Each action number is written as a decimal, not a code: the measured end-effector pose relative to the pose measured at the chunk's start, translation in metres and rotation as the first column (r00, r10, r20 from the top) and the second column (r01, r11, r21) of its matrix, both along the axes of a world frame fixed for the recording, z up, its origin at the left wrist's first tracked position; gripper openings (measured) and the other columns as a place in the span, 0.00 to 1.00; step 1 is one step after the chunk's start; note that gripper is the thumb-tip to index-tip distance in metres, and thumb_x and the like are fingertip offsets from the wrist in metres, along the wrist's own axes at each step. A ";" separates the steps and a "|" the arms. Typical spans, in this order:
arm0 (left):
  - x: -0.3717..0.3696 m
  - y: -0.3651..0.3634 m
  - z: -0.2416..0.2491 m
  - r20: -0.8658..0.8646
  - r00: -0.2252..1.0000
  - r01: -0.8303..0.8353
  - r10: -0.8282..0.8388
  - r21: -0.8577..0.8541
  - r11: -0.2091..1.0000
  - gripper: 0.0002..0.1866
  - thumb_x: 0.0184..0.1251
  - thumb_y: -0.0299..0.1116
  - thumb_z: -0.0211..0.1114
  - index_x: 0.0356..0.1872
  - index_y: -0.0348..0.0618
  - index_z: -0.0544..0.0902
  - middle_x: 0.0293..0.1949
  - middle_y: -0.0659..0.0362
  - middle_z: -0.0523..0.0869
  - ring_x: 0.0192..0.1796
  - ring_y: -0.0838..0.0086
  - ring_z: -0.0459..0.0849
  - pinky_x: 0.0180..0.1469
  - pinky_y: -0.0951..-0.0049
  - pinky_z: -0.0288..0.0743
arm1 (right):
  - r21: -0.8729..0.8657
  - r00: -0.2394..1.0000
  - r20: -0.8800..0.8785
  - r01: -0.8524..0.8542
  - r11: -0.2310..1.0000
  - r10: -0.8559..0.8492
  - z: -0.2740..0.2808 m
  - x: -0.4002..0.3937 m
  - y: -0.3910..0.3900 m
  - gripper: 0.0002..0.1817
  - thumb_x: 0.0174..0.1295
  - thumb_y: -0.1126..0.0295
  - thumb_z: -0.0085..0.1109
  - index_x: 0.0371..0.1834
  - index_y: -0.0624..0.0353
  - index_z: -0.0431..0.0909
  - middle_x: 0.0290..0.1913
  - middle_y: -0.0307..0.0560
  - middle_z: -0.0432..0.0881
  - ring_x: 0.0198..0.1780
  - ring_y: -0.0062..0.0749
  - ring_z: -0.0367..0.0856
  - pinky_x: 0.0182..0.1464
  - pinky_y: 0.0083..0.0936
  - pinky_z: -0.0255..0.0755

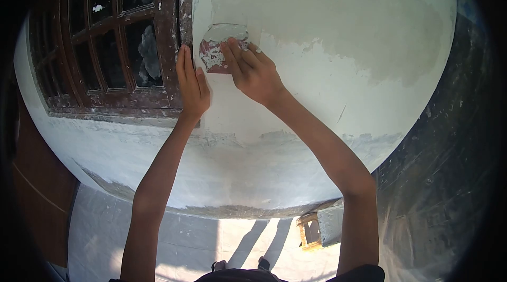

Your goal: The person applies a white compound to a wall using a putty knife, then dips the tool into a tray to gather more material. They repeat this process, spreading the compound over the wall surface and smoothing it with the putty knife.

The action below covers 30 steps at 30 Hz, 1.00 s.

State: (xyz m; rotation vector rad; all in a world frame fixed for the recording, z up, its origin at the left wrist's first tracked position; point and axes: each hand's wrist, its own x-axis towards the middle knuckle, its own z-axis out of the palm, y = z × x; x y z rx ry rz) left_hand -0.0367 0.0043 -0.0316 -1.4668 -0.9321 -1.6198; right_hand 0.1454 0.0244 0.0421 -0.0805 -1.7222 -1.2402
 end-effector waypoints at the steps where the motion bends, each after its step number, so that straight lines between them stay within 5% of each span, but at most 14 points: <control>1: -0.001 0.001 -0.001 0.023 1.000 0.016 -0.016 0.005 1.000 0.26 0.79 0.29 0.42 0.72 0.25 0.60 0.73 0.39 0.62 0.75 0.47 0.62 0.73 0.51 0.57 | -0.014 0.999 0.034 0.009 1.000 -0.009 -0.016 0.003 0.005 0.26 0.49 0.79 0.62 0.57 0.68 0.80 0.53 0.56 0.85 0.33 0.26 0.77 0.50 0.31 0.82; 7: 0.000 -0.005 0.000 -0.006 1.000 0.020 -0.021 -0.022 1.000 0.24 0.78 0.28 0.42 0.71 0.24 0.63 0.71 0.39 0.65 0.75 0.47 0.62 0.73 0.51 0.57 | -0.259 0.996 0.004 -0.087 0.962 0.091 -0.008 0.024 -0.045 0.22 0.45 0.79 0.66 0.48 0.62 0.86 0.45 0.45 0.89 0.28 0.25 0.72 0.33 0.23 0.76; 8: 0.001 -0.003 -0.001 -0.004 1.000 -0.005 0.005 -0.004 1.000 0.24 0.78 0.27 0.42 0.70 0.25 0.64 0.71 0.39 0.66 0.75 0.47 0.62 0.73 0.51 0.57 | -0.166 0.990 -0.055 -0.140 0.976 0.132 0.011 0.021 -0.043 0.21 0.44 0.79 0.67 0.46 0.60 0.87 0.43 0.42 0.89 0.27 0.25 0.71 0.27 0.22 0.70; 14: 0.002 -0.005 0.000 0.013 0.999 -0.036 0.036 -0.015 0.999 0.24 0.78 0.27 0.42 0.70 0.26 0.65 0.71 0.41 0.67 0.75 0.47 0.63 0.73 0.51 0.56 | 0.041 0.993 -0.107 -0.036 0.999 0.041 0.069 -0.013 -0.017 0.23 0.48 0.76 0.65 0.52 0.61 0.83 0.49 0.46 0.87 0.34 0.27 0.78 0.37 0.24 0.78; 17: 0.000 -0.003 -0.002 0.016 1.000 -0.019 0.020 -0.009 1.000 0.24 0.78 0.27 0.42 0.71 0.27 0.64 0.71 0.41 0.66 0.75 0.47 0.61 0.73 0.51 0.56 | 0.063 0.999 -0.034 0.037 0.997 -0.035 0.017 -0.015 0.003 0.23 0.53 0.73 0.64 0.55 0.67 0.81 0.52 0.55 0.85 0.38 0.29 0.81 0.51 0.31 0.80; 20: -0.002 -0.003 -0.003 0.024 0.998 0.052 -0.052 0.001 0.999 0.24 0.78 0.28 0.42 0.71 0.28 0.64 0.72 0.42 0.65 0.76 0.47 0.60 0.74 0.50 0.55 | -0.045 0.991 0.118 0.070 0.997 -0.064 -0.057 -0.001 0.002 0.24 0.54 0.73 0.64 0.57 0.67 0.80 0.54 0.57 0.85 0.37 0.28 0.81 0.55 0.34 0.80; 21: -0.001 -0.005 -0.005 0.026 0.998 0.052 -0.052 -0.002 0.999 0.24 0.78 0.28 0.42 0.71 0.28 0.64 0.72 0.42 0.65 0.76 0.47 0.60 0.74 0.50 0.55 | -0.125 0.998 0.039 -0.039 0.991 0.044 -0.071 -0.001 -0.005 0.24 0.50 0.80 0.65 0.55 0.62 0.83 0.55 0.49 0.86 0.30 0.25 0.76 0.43 0.26 0.80; 23: 0.000 -0.007 -0.003 0.047 0.999 0.001 0.005 -0.119 0.993 0.24 0.79 0.28 0.42 0.72 0.28 0.63 0.73 0.42 0.64 0.77 0.47 0.59 0.74 0.50 0.54 | -0.223 0.996 0.040 -0.067 0.972 0.077 -0.068 0.012 -0.028 0.23 0.50 0.78 0.65 0.54 0.62 0.84 0.52 0.48 0.87 0.30 0.25 0.75 0.40 0.25 0.79; 25: -0.001 -0.006 -0.002 0.017 1.000 0.005 -0.004 -0.055 0.998 0.24 0.79 0.28 0.42 0.71 0.28 0.64 0.73 0.42 0.65 0.76 0.47 0.59 0.74 0.50 0.54 | -0.386 0.987 -0.021 -0.156 0.909 0.161 -0.046 0.021 -0.045 0.22 0.46 0.79 0.66 0.49 0.60 0.86 0.47 0.42 0.89 0.26 0.24 0.70 0.29 0.22 0.73; 30: -0.001 -0.003 -0.004 0.000 1.000 -0.005 0.005 -0.008 1.000 0.24 0.79 0.28 0.41 0.70 0.27 0.65 0.71 0.42 0.66 0.76 0.46 0.60 0.74 0.50 0.54 | 0.036 0.990 -0.117 -0.079 0.996 0.082 0.060 0.016 -0.031 0.23 0.46 0.76 0.65 0.50 0.54 0.86 0.49 0.41 0.89 0.27 0.25 0.71 0.29 0.22 0.71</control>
